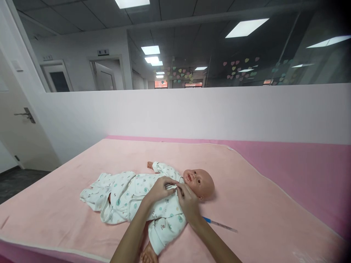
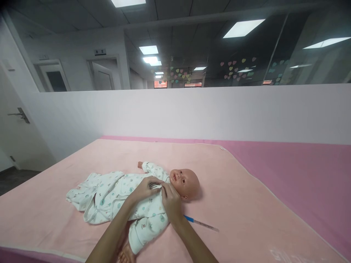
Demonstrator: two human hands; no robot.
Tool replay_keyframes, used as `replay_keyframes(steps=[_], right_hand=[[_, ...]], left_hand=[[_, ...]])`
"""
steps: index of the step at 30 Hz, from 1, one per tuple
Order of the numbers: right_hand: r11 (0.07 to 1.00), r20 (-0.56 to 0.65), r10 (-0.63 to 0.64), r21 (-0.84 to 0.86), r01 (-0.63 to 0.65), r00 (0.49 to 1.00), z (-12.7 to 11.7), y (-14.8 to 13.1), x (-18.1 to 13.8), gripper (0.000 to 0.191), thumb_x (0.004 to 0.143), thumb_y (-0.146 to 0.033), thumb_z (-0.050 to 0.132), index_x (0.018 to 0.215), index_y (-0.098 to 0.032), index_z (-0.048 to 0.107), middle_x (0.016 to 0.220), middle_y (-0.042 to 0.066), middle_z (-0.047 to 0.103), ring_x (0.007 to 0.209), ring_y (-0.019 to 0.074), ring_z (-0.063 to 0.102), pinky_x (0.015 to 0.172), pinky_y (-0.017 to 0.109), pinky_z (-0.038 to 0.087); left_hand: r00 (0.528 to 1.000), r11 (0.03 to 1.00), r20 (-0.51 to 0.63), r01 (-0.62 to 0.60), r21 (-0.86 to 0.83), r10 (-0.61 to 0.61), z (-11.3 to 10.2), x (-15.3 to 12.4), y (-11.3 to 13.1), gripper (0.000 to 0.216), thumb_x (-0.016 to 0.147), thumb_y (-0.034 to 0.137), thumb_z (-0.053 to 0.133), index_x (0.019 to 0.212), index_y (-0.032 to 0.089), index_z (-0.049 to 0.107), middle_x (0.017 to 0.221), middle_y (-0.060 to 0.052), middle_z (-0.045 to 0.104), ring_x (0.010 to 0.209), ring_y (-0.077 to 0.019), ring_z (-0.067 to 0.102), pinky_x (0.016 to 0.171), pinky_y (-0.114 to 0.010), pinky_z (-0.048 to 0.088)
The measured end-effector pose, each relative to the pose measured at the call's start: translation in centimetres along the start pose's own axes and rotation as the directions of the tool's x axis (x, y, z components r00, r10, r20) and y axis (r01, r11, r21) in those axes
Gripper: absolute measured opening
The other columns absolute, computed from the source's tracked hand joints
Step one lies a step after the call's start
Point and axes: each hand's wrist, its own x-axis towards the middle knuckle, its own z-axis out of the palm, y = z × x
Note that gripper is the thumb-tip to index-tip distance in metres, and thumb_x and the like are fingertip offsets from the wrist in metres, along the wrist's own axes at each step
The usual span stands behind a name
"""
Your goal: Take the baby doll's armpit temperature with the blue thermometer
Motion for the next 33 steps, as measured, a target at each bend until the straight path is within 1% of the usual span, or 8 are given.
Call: replay_keyframes(steps=[5,9,13,18,22,26,29,33], right_hand=[[0.999,0.015,0.029,0.040,-0.030,0.999,-0.1,-0.3,0.2,0.022,0.088,-0.022,0.038,0.092,-0.020,0.059,0.079,0.004,0.063,0.075,0.0153,0.060,0.070,0.028,0.050],[0.998,0.055,0.031,0.061,-0.035,0.998,-0.2,-0.3,0.3,0.026,0.088,-0.020,0.035,0.100,-0.020,0.058,0.083,0.005,0.063,0.080,0.0161,0.060,0.073,0.030,0.050],[0.998,0.055,0.025,0.054,-0.028,0.998,-0.2,-0.2,0.3,0.026,0.088,-0.019,0.035,0.102,-0.020,0.057,0.085,0.006,0.063,0.082,0.0165,0.060,0.074,0.031,0.050],[1.000,0.015,0.008,-0.005,-0.008,1.000,0.0,-0.2,0.2,0.023,0.088,-0.020,0.035,0.096,-0.019,0.057,0.083,0.005,0.064,0.081,0.0160,0.060,0.073,0.029,0.049],[1.000,-0.011,0.003,-0.027,-0.003,1.000,0.1,-0.1,0.2,0.020,0.088,-0.018,0.035,0.084,-0.019,0.054,0.074,0.003,0.062,0.070,0.0143,0.059,0.065,0.026,0.048],[0.999,-0.021,0.019,-0.045,-0.020,1.000,0.3,-0.1,0.1,0.018,0.087,-0.017,0.035,0.078,-0.019,0.050,0.068,0.002,0.058,0.065,0.0130,0.056,0.061,0.024,0.046],[0.999,-0.021,0.027,-0.036,-0.028,0.999,0.3,0.0,0.1,0.018,0.088,-0.018,0.035,0.078,-0.019,0.050,0.068,0.002,0.058,0.064,0.0132,0.056,0.059,0.024,0.045],[0.999,0.005,0.040,-0.015,-0.040,0.999,0.2,-0.1,0.2,0.017,0.088,-0.020,0.036,0.082,-0.019,0.052,0.072,0.003,0.060,0.067,0.0138,0.057,0.060,0.024,0.046]], left_hand=[[0.997,0.992,-0.066,-0.036,0.118,0.044,0.4,0.1,-0.4,0.026,0.077,0.017,0.048,0.093,0.021,0.068,0.085,-0.003,0.068,0.081,-0.0160,0.057,0.078,-0.029,0.044],[0.993,0.986,-0.103,-0.033,0.162,0.050,0.8,0.3,-0.8,0.028,0.078,0.015,0.045,0.095,0.021,0.066,0.087,-0.002,0.067,0.080,-0.0158,0.056,0.076,-0.028,0.043],[0.993,0.982,-0.099,-0.046,0.183,0.065,0.9,0.3,-0.9,0.029,0.081,0.015,0.042,0.098,0.021,0.065,0.089,-0.003,0.066,0.081,-0.0159,0.055,0.077,-0.028,0.042],[0.995,0.982,-0.085,-0.041,0.185,0.058,0.8,0.3,-1.0,0.028,0.082,0.017,0.042,0.097,0.021,0.064,0.089,-0.003,0.065,0.082,-0.0161,0.055,0.078,-0.029,0.041],[0.994,0.966,-0.086,-0.044,0.253,0.068,1.0,0.3,-0.8,0.028,0.084,0.018,0.038,0.096,0.021,0.063,0.088,-0.003,0.064,0.084,-0.0167,0.053,0.079,-0.029,0.040],[0.991,0.945,-0.101,-0.049,0.324,0.086,1.2,0.0,-0.2,0.029,0.085,0.018,0.037,0.098,0.022,0.062,0.085,-0.003,0.062,0.085,-0.0172,0.051,0.079,-0.029,0.039],[0.990,0.949,-0.106,-0.053,0.311,0.090,1.2,-0.1,0.0,0.029,0.085,0.018,0.037,0.099,0.022,0.062,0.085,-0.003,0.062,0.085,-0.0172,0.051,0.080,-0.029,0.039],[0.992,0.980,-0.104,-0.050,0.191,0.071,0.9,0.0,-0.4,0.029,0.083,0.017,0.039,0.096,0.022,0.064,0.090,-0.003,0.064,0.087,-0.0165,0.053,0.082,-0.030,0.040]])
